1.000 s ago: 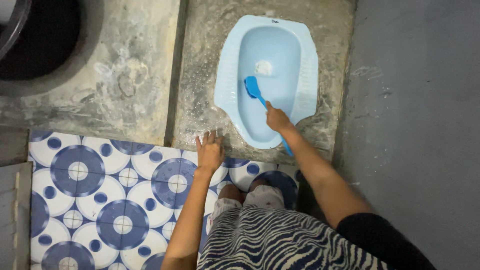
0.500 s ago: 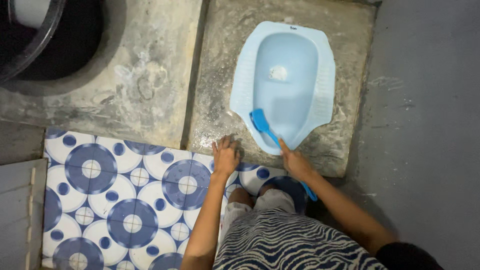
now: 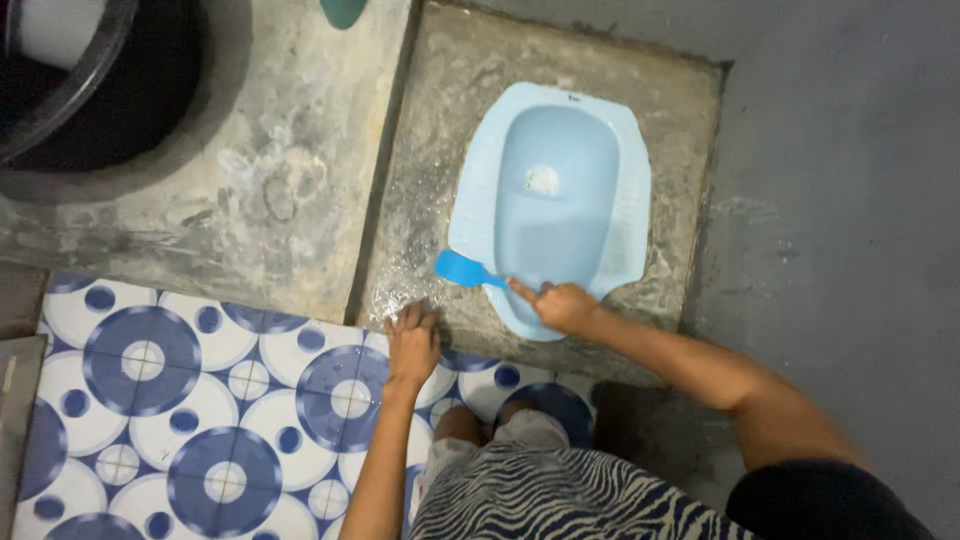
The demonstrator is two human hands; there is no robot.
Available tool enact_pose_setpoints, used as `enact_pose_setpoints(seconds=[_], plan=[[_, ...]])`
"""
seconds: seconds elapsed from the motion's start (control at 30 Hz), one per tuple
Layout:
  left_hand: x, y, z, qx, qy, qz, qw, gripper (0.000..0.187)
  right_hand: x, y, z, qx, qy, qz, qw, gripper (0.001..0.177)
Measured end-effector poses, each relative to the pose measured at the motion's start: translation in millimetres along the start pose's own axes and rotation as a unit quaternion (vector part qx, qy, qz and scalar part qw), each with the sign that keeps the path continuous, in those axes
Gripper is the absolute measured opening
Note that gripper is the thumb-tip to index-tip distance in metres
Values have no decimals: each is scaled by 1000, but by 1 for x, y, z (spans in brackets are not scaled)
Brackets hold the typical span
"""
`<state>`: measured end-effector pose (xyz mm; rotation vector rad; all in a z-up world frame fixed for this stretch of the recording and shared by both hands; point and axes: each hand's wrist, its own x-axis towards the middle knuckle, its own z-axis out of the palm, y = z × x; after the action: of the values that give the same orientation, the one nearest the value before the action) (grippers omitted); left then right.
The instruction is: The person scrubs a squat toilet with a blue toilet brush, focusing on the inner basin and rim. The person repeatedly dips the brush into the water and scrubs different areas of the toilet.
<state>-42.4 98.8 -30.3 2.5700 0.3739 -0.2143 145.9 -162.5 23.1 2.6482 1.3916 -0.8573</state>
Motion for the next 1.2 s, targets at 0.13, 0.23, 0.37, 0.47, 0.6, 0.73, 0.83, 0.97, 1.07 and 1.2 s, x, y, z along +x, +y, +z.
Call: enact_pose_setpoints(seconds=[0.13,0.23,0.37,0.47,0.6,0.73,0.83,0.97,1.07,1.2], plan=[[4,-3,-8,1,9,-11,1000,43,50,61,-47,-49,69,89,992,69],[11,7,-8,3,-3,-9,1000,42,71,70,-56,-31,54,128,990,67],[13,21,-6,-7,7,31,999,43,38,50,-15,-60,26,-10,998,75],[17,25,-9,-24,-5,26,999,44,21,68,2,-88,54,-61,993,75],[19,32,-9,-76,4,41,996,50,66,133,-46,-103,86,122,983,69],[21,38,-6,-89,30,72,993,42,68,113,-49,-115,72,-2,991,66],[24,41,-9,-108,50,101,988,40,58,104,-46,-123,20,-57,991,62],[20,38,-11,-117,69,114,984,39,101,148,-80,-76,122,123,982,69],[20,40,-13,-119,65,109,985,38,106,142,-87,-66,99,162,980,61],[23,42,-11,-100,58,110,987,36,79,75,-53,-11,56,-23,998,50]])
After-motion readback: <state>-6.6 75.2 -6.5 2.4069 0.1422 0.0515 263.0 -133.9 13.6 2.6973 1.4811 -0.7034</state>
